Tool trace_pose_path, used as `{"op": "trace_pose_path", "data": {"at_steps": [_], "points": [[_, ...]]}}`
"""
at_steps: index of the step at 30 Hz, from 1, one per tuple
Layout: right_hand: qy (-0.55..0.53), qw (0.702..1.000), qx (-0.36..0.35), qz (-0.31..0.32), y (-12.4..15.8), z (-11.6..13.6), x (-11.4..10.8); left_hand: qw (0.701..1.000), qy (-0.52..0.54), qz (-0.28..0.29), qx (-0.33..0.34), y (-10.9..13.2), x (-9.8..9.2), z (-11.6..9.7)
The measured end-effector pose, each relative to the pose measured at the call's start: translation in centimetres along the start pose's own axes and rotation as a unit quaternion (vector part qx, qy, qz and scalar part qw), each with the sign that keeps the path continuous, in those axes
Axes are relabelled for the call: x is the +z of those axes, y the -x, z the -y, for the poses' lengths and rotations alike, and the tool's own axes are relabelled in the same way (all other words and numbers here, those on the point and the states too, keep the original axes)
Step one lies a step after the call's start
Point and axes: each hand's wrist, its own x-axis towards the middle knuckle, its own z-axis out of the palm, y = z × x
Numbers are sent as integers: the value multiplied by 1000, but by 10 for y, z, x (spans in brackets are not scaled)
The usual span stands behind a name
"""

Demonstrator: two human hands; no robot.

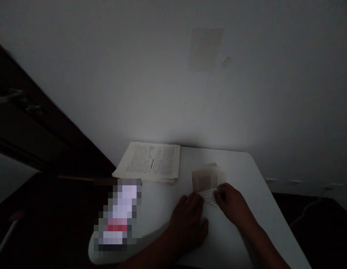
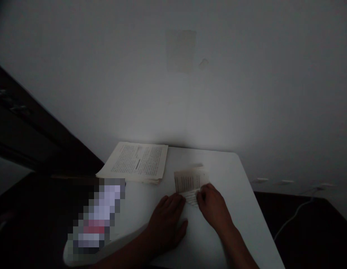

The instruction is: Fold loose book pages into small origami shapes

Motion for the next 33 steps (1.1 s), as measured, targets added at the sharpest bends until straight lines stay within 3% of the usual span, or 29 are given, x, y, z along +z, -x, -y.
{"op": "trace_pose_path", "data": {"at_steps": [33], "points": [[-2,1000,6,2,0,0,-1,1000,-14,16,23,-1,-1,1]]}}
